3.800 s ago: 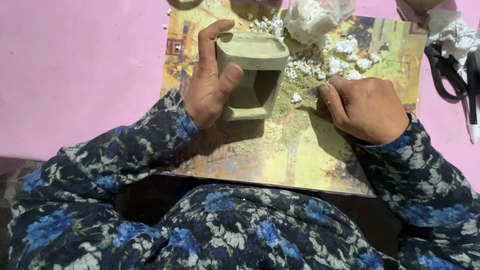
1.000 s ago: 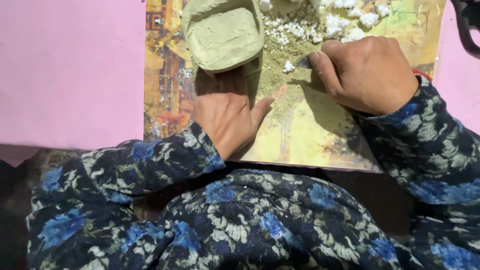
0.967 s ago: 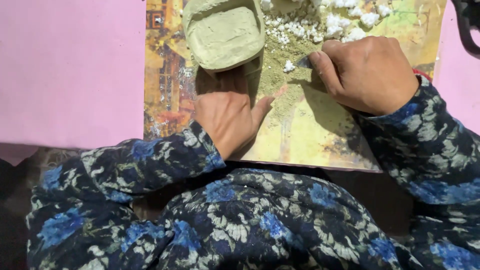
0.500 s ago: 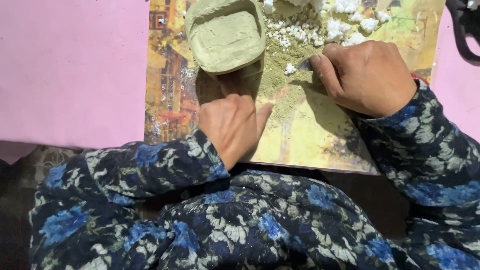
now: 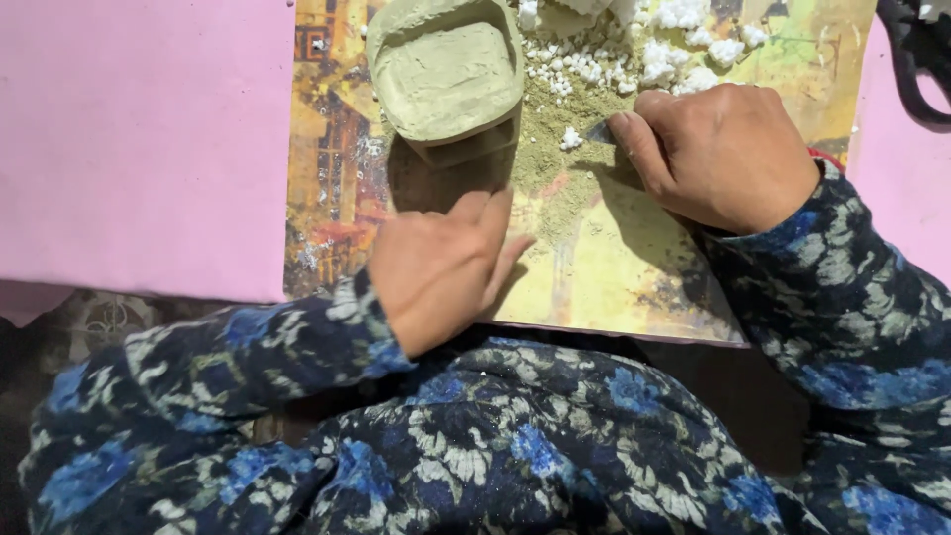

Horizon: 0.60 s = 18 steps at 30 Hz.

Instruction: Using a utility knife to carve and scrape a block of floral foam into a container shape.

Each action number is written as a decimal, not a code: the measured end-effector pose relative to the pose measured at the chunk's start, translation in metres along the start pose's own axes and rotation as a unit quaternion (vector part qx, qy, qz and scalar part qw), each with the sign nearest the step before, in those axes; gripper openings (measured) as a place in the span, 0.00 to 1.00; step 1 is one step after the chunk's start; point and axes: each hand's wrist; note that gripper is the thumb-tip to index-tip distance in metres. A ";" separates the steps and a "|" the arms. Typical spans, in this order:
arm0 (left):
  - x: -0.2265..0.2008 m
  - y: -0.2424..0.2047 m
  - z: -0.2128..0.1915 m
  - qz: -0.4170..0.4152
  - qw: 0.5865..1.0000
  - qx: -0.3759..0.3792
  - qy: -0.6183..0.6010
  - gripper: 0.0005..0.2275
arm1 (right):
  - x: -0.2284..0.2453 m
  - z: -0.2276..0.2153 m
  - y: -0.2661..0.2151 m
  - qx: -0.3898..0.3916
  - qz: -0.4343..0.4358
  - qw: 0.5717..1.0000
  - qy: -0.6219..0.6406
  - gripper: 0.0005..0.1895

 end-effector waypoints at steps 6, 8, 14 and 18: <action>0.029 -0.009 0.003 0.016 0.983 -0.180 -0.040 0.14 | -0.001 -0.001 0.001 -0.010 -0.003 1.000 0.005 0.18; 0.030 -0.012 0.010 0.002 0.986 -0.169 0.002 0.15 | -0.002 0.001 0.000 -0.011 -0.008 1.000 -0.007 0.18; 0.015 0.012 0.035 -0.077 0.996 0.024 0.048 0.29 | -0.005 0.003 0.000 -0.009 -0.007 1.000 -0.002 0.19; 0.006 0.022 0.039 -0.107 0.984 0.103 0.093 0.34 | -0.003 0.003 0.000 -0.005 0.001 1.000 0.003 0.19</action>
Point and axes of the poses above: each hand's wrist, its own y-axis towards the middle knuckle, its own z-axis out of the palm, x = y × z, and after that the axes turned 14 degrees about y, right-handed
